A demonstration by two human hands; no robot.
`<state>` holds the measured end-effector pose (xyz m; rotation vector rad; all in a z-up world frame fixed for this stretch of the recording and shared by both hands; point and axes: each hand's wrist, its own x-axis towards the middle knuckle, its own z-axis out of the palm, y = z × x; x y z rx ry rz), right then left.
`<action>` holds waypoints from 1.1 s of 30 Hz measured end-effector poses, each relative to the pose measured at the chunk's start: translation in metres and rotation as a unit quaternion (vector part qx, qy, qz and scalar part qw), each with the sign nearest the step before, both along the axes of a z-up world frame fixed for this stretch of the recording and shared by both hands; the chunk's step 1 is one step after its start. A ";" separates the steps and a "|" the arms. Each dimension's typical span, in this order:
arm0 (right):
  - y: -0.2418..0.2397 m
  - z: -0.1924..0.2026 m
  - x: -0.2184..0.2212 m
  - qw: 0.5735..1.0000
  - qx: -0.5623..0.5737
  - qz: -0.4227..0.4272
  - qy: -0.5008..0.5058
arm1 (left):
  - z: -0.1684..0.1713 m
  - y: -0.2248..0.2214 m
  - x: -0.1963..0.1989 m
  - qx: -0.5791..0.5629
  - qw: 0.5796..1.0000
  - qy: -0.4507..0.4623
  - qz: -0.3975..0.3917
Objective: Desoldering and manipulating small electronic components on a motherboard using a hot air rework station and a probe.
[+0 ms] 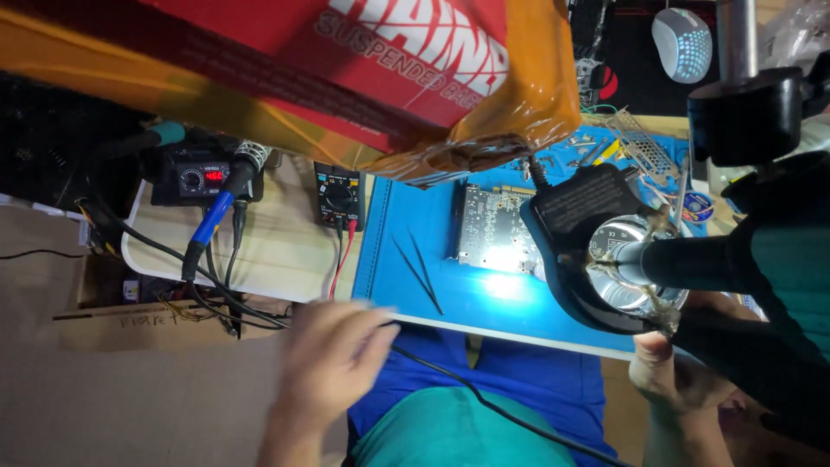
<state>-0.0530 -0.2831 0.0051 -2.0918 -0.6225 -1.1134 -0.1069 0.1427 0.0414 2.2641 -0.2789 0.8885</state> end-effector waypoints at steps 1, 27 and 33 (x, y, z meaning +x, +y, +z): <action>0.002 0.001 -0.002 1.000 0.010 0.003 0.010 | 0.011 -0.015 0.015 0.025 0.994 0.038 -0.095; -0.028 -0.011 -0.012 0.997 -0.063 -0.046 0.010 | 0.000 -0.033 0.077 0.212 0.937 0.066 -0.270; -0.030 -0.016 -0.008 0.997 -0.055 -0.036 -0.047 | -0.005 -0.036 0.063 0.132 0.958 0.026 -0.253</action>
